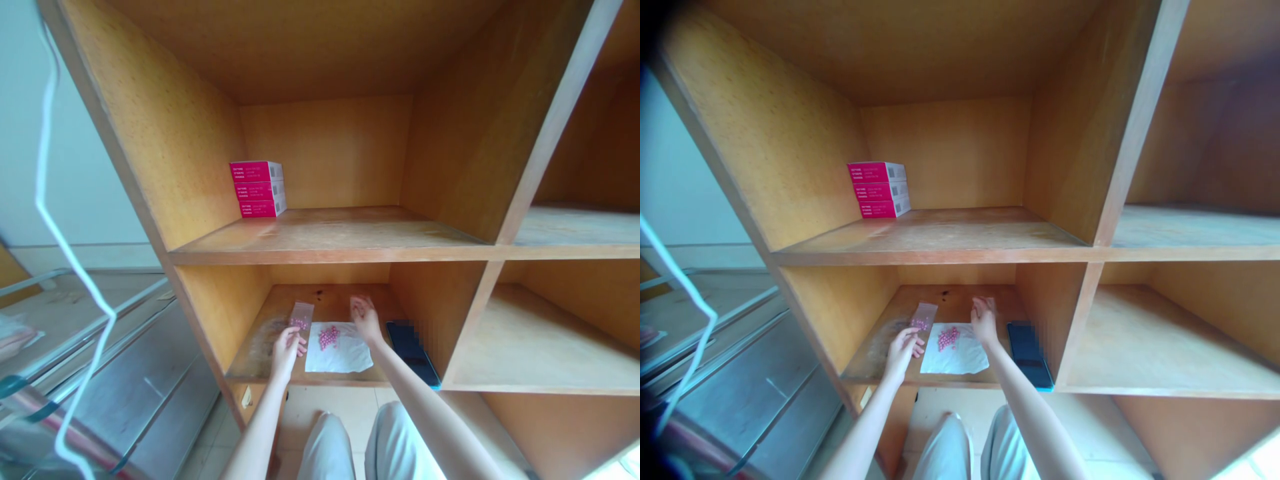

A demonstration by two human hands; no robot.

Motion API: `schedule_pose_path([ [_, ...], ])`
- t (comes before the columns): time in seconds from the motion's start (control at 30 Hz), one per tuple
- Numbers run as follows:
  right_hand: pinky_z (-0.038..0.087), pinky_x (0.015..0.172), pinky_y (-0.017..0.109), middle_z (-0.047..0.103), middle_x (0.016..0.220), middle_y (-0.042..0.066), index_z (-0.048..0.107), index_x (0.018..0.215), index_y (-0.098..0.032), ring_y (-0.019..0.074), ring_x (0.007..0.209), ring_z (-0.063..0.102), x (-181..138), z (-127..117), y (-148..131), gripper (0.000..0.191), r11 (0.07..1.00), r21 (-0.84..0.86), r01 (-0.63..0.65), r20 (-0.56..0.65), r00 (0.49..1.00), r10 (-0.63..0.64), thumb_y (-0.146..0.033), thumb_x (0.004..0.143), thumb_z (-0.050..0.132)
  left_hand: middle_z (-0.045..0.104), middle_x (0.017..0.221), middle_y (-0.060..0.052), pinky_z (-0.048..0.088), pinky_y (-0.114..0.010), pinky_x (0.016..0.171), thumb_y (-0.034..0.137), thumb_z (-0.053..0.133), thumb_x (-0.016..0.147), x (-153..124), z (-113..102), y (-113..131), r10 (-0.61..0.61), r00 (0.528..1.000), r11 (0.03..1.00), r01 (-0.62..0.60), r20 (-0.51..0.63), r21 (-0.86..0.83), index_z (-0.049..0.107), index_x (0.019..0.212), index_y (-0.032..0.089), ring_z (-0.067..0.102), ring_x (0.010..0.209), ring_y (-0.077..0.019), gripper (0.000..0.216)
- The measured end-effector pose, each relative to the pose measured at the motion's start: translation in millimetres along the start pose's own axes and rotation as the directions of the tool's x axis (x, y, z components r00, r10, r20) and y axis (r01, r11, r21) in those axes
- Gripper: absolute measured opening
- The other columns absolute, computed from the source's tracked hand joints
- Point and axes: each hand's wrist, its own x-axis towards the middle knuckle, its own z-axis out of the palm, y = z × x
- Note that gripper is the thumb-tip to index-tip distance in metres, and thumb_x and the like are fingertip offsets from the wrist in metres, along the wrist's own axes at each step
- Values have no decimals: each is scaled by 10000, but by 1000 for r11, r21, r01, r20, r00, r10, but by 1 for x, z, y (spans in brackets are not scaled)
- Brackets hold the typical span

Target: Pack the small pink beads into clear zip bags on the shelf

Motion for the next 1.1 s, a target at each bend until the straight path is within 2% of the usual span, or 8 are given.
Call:
schedule_pose_path([
  [0.2,452,730,326,623,882,93,584,902,-160,202,773,578,-41,9,-8,249,967,137,-215,7,976,216,-225,720,427,592,632,-12,427,-233,460,346,523,704,-2,0,-1,53,997,998,-51,-63,36,516,906,139,567,510,-127,290],
  [0.37,441,738,324,620,831,81,578,874,-165,208,764,575,-60,10,-3,245,966,103,-237,34,971,235,-218,692,423,616,807,-58,472,-312,718,250,540,699,3,2,-4,216,953,970,-185,-214,156,533,923,160,603,758,-165,242],
  [0.47,445,724,315,613,831,85,571,886,-159,203,747,575,-63,9,-3,251,968,111,-223,31,975,221,-224,704,411,612,920,-75,429,-352,843,212,553,692,14,4,-1,316,923,931,-257,-222,258,541,956,173,585,875,-183,267],
  [0.6,448,721,305,613,843,94,580,887,-145,200,755,577,-63,9,-4,258,973,123,-197,26,980,195,-226,712,409,610,1014,-95,395,-352,883,158,550,694,34,8,13,312,948,835,-245,-57,493,560,982,173,560,960,-208,288],
  [0.7,448,715,301,622,833,94,589,883,-132,197,753,582,-63,9,-3,265,972,128,-200,15,980,199,-220,710,409,604,1077,-88,388,-308,869,133,534,716,46,10,25,154,979,648,-204,137,734,545,1055,187,562,969,-188,344],
  [0.83,445,728,296,634,833,89,597,884,-132,193,761,588,-63,9,1,265,969,122,-214,12,977,214,-210,707,415,618,1077,-80,380,-322,847,168,530,732,54,11,35,30,961,418,-263,276,870,554,1074,212,575,948,-199,346],
  [0.93,444,734,299,637,836,90,596,886,-133,194,761,588,-63,9,2,264,969,108,-223,27,975,222,-201,707,414,668,949,-79,366,-350,841,178,525,734,57,10,39,11,954,367,-284,301,886,619,970,214,594,910,-220,257],
  [1.1,450,730,297,637,847,95,593,886,-130,195,765,591,-63,8,-1,260,968,117,-223,32,975,220,-208,720,409,693,797,-81,354,-347,835,179,551,708,60,10,40,13,955,388,-277,295,879,679,746,203,615,839,-224,135],
])
